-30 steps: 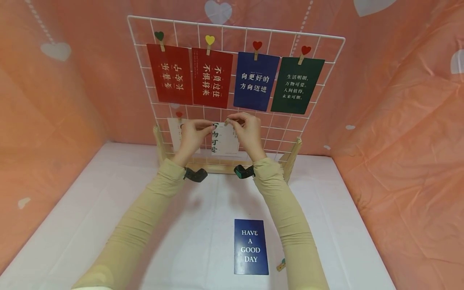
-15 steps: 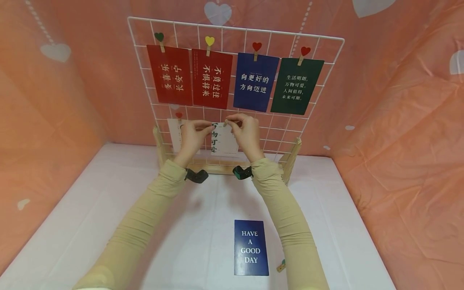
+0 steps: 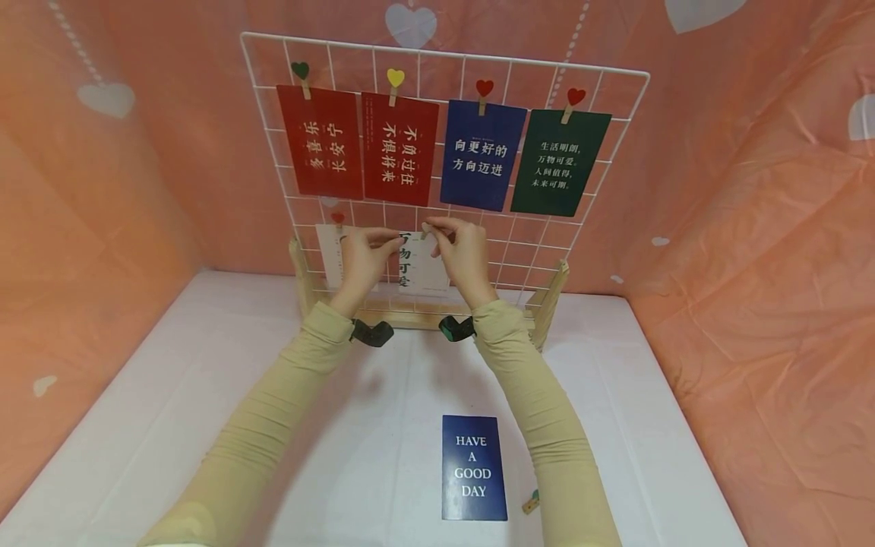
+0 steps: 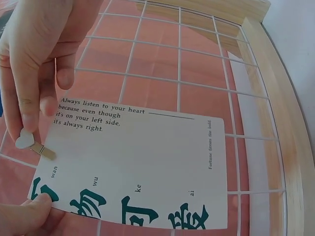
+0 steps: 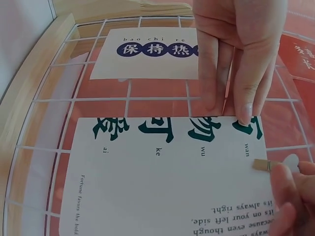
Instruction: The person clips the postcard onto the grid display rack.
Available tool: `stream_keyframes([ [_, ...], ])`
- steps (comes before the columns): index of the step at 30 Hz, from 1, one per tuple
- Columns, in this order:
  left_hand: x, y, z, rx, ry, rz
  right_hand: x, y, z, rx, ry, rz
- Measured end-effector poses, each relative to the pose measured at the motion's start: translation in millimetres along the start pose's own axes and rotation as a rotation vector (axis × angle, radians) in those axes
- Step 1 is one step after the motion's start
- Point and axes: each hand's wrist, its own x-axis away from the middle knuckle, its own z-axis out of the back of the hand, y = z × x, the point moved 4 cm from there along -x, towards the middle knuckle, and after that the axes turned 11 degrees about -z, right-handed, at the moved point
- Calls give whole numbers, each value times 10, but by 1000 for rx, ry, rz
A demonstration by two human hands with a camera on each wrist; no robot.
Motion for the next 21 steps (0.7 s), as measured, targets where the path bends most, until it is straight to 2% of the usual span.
stream_keyframes([
  [2, 3, 3, -1, -3, 3, 0, 7, 15, 8, -6, 0, -1],
  [10, 12, -19, 4, 2, 23, -23, 45, 109, 67, -144, -32, -14],
  [17, 29, -31, 43, 35, 55, -39, 195, -94, 206, -180, -98, -14],
  [21, 45, -4, 79, 69, 49, -63, 270, -132, 300, -194, -121, -25],
])
